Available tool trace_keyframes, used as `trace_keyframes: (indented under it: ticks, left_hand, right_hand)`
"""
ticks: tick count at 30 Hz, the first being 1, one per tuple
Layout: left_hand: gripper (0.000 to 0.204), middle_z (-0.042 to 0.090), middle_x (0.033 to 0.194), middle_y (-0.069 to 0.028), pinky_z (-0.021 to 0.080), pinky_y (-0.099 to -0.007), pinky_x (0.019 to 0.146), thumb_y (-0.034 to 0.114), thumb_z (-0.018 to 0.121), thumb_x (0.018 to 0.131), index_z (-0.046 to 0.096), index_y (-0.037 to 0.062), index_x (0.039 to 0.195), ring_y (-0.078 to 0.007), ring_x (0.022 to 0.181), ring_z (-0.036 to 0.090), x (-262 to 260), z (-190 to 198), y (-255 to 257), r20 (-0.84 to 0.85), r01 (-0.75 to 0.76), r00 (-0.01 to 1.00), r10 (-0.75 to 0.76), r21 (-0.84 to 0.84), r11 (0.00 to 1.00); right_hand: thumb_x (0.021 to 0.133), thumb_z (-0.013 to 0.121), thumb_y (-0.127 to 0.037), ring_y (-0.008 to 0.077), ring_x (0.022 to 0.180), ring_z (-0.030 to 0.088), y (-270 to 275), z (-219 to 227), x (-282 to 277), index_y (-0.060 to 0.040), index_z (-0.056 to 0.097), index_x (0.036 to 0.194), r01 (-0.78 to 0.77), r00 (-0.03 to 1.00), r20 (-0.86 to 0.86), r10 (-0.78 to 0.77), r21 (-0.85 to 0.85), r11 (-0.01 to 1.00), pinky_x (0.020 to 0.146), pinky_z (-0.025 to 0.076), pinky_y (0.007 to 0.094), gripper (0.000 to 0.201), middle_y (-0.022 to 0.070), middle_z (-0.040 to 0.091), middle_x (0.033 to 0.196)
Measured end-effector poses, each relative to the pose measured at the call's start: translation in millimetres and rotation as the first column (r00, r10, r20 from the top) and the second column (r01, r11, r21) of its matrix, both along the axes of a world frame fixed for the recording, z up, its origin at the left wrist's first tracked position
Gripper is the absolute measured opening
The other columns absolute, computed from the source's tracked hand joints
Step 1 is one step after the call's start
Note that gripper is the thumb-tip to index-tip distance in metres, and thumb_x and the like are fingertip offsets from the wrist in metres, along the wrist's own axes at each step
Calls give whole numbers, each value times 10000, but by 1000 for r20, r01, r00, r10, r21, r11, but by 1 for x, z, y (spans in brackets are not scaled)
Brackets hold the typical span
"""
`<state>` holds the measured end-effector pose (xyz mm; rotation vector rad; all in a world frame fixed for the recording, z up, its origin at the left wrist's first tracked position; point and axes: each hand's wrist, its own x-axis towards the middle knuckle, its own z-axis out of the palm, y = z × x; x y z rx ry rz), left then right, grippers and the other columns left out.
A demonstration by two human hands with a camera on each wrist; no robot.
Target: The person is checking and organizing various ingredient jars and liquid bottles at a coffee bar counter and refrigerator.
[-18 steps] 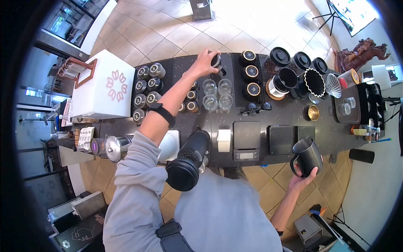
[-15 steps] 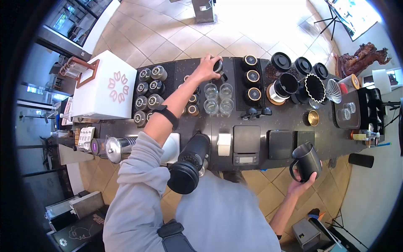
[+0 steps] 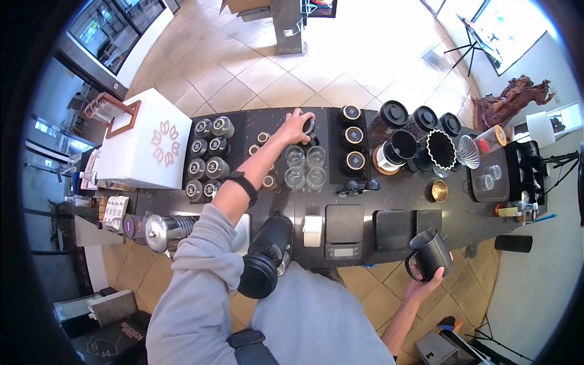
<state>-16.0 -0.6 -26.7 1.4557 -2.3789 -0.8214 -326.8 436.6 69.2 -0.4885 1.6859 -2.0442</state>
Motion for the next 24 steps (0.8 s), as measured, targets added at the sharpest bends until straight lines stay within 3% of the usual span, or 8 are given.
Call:
trace_keyframes:
  ticks: [2, 6, 15, 17, 18, 24]
  left_hand:
    - [774, 431, 1278, -202, 434, -502, 1004, 90, 810, 553, 518, 225, 1258, -460, 1157, 440, -2, 3, 0, 12, 3, 1000, -3, 30, 1000]
    - [769, 433, 1276, -203, 435, -501, 1000, 97, 808, 552, 518, 230, 1251, -456, 1156, 441, -3, -4, -1, 14, 11, 1000, -11, 25, 1000]
    - [774, 441, 1281, -202, 436, -499, 1003, 127, 810, 553, 522, 224, 1265, -448, 1161, 444, 0, -12, -6, 32, 19, 999, -20, 24, 1000]
    - [752, 450, 1218, -165, 430, -494, 996, 197, 824, 574, 522, 233, 1262, -422, 1124, 460, 1, -15, -7, 59, 30, 998, -32, 31, 999]
    - [754, 443, 1281, -198, 435, -497, 1008, 151, 821, 578, 529, 219, 1269, -444, 1159, 450, -1, -11, -6, 63, 23, 998, -26, 61, 998]
    - [752, 446, 1276, -193, 441, -490, 1008, 165, 837, 587, 527, 220, 1271, -438, 1153, 456, -2, -10, -4, 79, 23, 996, -29, 84, 996]
  right_hand:
    - [874, 592, -472, 238, 883, 644, -2, 6, 5, -65, 341, 1434, -3, 1000, 30, 3, 15, 1000, 580, 549, 298, 736, 160, 558, 1172]
    - [854, 597, -478, 258, 918, 649, -2, 8, 5, -71, 336, 1434, 20, 1000, -6, -19, 25, 999, 565, 565, 314, 755, 167, 547, 1172]
    - [820, 618, -487, 258, 884, 663, -4, 7, 3, -70, 343, 1425, 64, 998, -14, -64, 21, 998, 523, 578, 307, 784, 164, 539, 1173]
    - [814, 625, -486, 255, 908, 658, -2, 5, 2, -77, 346, 1422, 52, 999, 0, -52, 21, 998, 531, 580, 307, 784, 158, 537, 1173]
    - [814, 625, -486, 255, 908, 658, -3, 6, 2, -77, 346, 1422, 55, 999, -3, -55, 17, 998, 531, 580, 307, 784, 158, 537, 1173]
    - [811, 627, -482, 256, 953, 643, -7, 15, 9, -92, 348, 1422, 60, 998, 26, -61, 27, 998, 553, 584, 309, 776, 152, 524, 1189]
